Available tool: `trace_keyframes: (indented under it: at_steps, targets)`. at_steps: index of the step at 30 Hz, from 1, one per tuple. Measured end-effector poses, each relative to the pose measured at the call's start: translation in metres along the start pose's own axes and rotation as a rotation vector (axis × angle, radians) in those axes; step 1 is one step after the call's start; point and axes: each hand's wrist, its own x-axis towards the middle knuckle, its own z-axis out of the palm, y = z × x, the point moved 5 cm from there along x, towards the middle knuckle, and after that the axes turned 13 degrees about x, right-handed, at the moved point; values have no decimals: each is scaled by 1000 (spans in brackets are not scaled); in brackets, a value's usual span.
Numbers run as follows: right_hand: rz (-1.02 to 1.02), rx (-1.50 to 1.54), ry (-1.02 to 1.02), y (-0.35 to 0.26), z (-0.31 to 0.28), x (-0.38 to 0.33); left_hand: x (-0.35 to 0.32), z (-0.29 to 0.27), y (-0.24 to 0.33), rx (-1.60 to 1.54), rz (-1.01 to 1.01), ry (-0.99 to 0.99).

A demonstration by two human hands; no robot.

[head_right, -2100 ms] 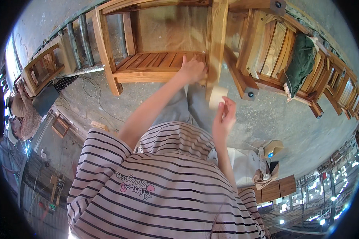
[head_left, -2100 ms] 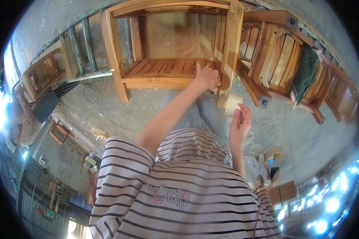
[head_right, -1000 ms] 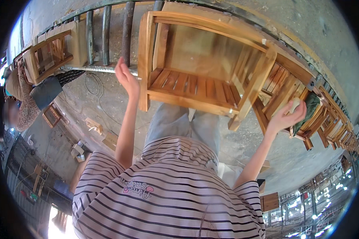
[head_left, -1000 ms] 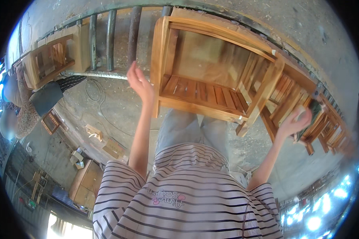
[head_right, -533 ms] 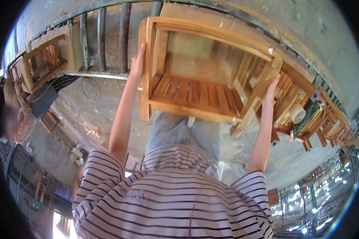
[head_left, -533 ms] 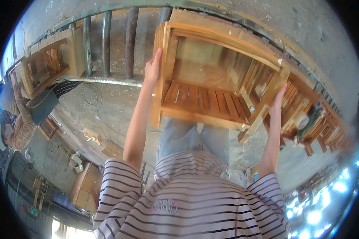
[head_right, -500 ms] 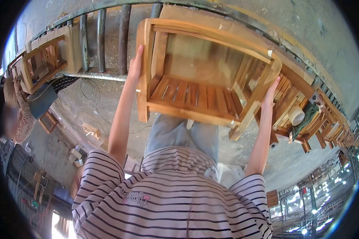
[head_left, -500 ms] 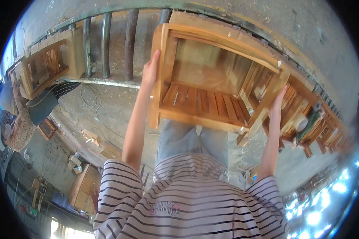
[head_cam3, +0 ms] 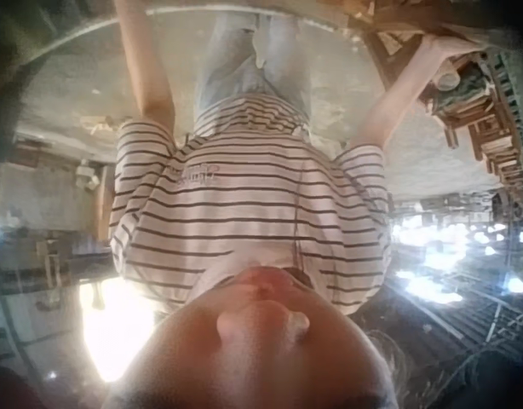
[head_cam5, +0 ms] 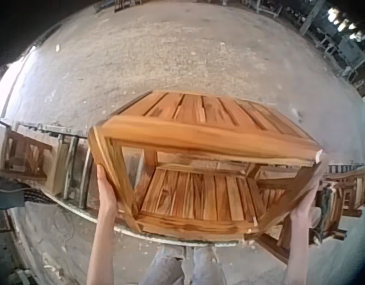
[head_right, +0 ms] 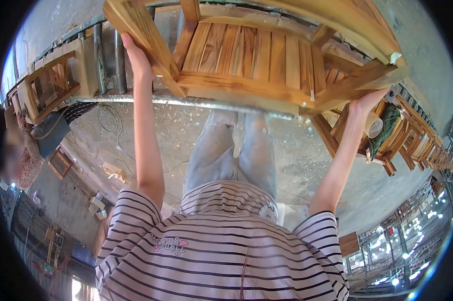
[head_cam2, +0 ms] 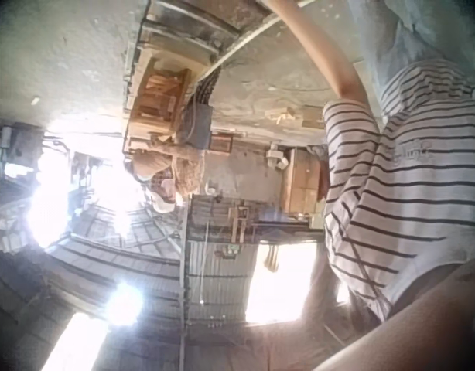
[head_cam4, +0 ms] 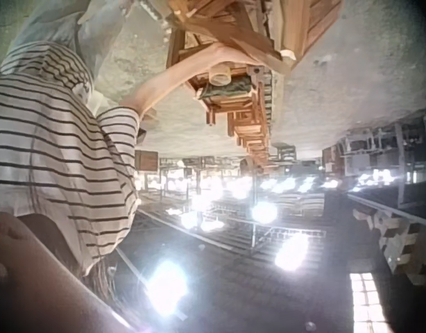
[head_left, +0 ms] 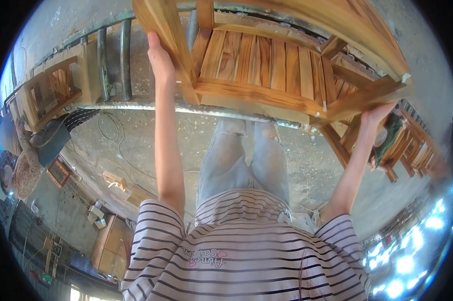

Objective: Inspecting wooden stool components and applying adhesive tape or markings.

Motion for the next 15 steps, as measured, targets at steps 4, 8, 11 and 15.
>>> trace_keyframes:
  at_steps: [4, 8, 11, 15]
  targets:
    - [62, 82, 115, 21, -35, 0, -23, 5, -32, -168, 148, 40]
    - [164, 176, 147, 12, -62, -40, -58, -15, -57, -354, -13, 214]
    - [248, 283, 207, -16, -73, -65, -103, -40, -16, -242, 167, 227]
    - [206, 21, 318, -33, -95, -111, -186, -42, 55, 295, 626, 601]
